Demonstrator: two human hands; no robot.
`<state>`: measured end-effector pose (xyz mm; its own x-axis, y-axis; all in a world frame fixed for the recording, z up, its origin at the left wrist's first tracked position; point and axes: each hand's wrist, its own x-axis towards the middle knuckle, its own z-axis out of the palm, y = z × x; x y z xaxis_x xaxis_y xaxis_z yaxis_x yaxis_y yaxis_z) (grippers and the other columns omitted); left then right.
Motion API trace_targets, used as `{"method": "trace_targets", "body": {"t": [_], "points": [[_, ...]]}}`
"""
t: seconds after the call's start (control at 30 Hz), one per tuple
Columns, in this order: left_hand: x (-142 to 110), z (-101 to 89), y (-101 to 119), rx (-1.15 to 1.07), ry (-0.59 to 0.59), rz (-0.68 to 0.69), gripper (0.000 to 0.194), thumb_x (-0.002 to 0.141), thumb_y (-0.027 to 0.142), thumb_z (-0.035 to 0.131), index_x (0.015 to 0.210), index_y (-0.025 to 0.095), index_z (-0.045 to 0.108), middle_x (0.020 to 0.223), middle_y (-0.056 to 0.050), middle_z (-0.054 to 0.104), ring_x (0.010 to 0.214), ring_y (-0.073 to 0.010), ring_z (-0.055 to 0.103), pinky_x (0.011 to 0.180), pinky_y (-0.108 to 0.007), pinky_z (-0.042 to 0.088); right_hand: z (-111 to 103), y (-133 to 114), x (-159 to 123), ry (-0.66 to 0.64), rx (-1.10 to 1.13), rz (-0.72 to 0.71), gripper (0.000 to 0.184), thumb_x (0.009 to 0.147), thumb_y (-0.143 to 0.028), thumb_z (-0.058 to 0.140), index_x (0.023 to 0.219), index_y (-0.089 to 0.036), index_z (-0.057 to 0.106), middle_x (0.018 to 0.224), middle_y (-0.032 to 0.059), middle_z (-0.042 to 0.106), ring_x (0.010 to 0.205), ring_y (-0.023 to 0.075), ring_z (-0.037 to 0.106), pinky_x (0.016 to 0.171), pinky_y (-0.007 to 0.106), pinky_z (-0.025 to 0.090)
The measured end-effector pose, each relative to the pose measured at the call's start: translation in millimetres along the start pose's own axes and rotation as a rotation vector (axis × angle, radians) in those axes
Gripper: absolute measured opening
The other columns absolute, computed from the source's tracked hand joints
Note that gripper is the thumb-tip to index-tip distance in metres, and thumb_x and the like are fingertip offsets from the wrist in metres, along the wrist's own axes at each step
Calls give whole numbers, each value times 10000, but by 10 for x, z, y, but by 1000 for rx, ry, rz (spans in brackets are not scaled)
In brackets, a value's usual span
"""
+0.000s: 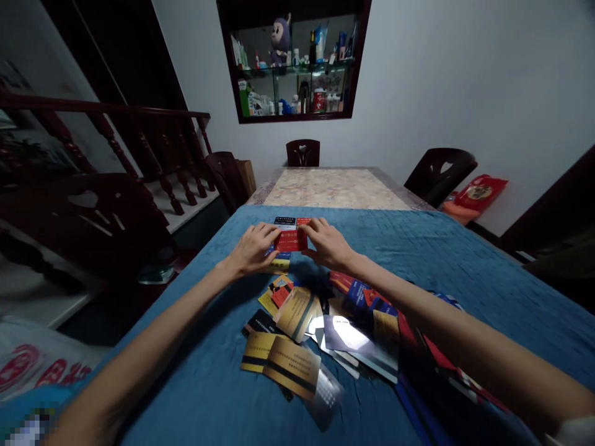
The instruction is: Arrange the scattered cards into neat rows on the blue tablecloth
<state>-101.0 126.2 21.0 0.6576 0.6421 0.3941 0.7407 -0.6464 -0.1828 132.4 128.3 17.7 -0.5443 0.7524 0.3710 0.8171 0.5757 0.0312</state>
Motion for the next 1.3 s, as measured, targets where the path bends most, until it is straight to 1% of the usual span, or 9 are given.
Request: {"method": "trace_targets", "body": {"t": [0.23, 0.43, 0.57, 0.67, 0.8, 0.9, 1.03, 1.17, 1.3], "points": [[616, 176, -231, -32, -33, 41, 400, 851, 232, 602, 1243, 156, 575, 1239, -136, 600, 1116, -284, 530, 920, -407, 439, 85, 481, 244, 14, -11, 32, 437, 860, -224, 686, 1275, -149, 572, 1263, 156, 562, 1118, 286, 478, 872, 368, 443], [1092, 412, -394, -34, -71, 48, 326, 860, 271, 608, 1162, 151, 624, 1173, -133, 609, 1093, -280, 529, 922, -404, 452, 243, 865, 453, 30, 4, 88, 425, 849, -197, 669, 1268, -152, 611, 1261, 156, 595, 1121, 304, 487, 895, 387, 442], [1322, 606, -446, -50, -121, 5, 289, 856, 238, 599, 1116, 125, 659, 1159, -150, 621, 1095, -298, 531, 924, -415, 458, 373, 1059, 552, 18, 63, 137, 327, 870, -185, 641, 1195, -169, 676, 1262, 134, 622, 1129, 289, 501, 920, 371, 430], [1434, 763, -487, -90, -145, -22, 292, 831, 204, 607, 1107, 135, 673, 1144, -137, 637, 1082, -296, 535, 903, -399, 461, 492, 1173, 633, -10, 95, 169, 295, 881, -184, 621, 1163, -170, 705, 1260, 135, 635, 1140, 283, 514, 940, 369, 422], [1536, 938, -547, -132, -192, -79, 310, 810, 186, 604, 1108, 152, 682, 1150, -126, 651, 1071, -299, 539, 878, -389, 461, 669, 1303, 748, -51, 105, 182, 328, 868, -185, 622, 1184, -162, 709, 1250, 141, 650, 1115, 272, 549, 943, 356, 420], [1607, 1040, -590, -131, -242, -114, 289, 805, 194, 607, 1078, 154, 694, 1146, -122, 657, 1107, -306, 535, 904, -387, 454, 798, 1376, 819, -80, 102, 176, 337, 863, -160, 601, 1182, -152, 712, 1245, 147, 659, 1104, 257, 565, 929, 328, 418], [1700, 1171, -647, -114, -310, -149, 341, 797, 186, 599, 1124, 144, 686, 1178, -125, 658, 1147, -304, 531, 950, -381, 445, 946, 1444, 890, -112, 86, 189, 336, 879, -166, 570, 1185, -149, 706, 1251, 151, 661, 1098, 241, 575, 921, 301, 412], [1766, 1289, -705, -125, -347, -159, 344, 754, 176, 597, 1081, 169, 705, 1087, -83, 683, 1114, -283, 546, 935, -349, 455, 1054, 1498, 951, -149, 81, 193, 341, 881, -169, 551, 1185, -165, 706, 1210, 134, 690, 1055, 228, 598, 907, 284, 412], [1804, 1371, -743, -147, -369, -175, 328, 737, 173, 575, 1031, 191, 719, 1000, -52, 686, 1052, -253, 562, 879, -306, 467, 1104, 1531, 999, -194, 83, 194, 337, 878, -141, 520, 1145, -180, 721, 1123, 111, 730, 985, 215, 631, 869, 272, 418]]}}
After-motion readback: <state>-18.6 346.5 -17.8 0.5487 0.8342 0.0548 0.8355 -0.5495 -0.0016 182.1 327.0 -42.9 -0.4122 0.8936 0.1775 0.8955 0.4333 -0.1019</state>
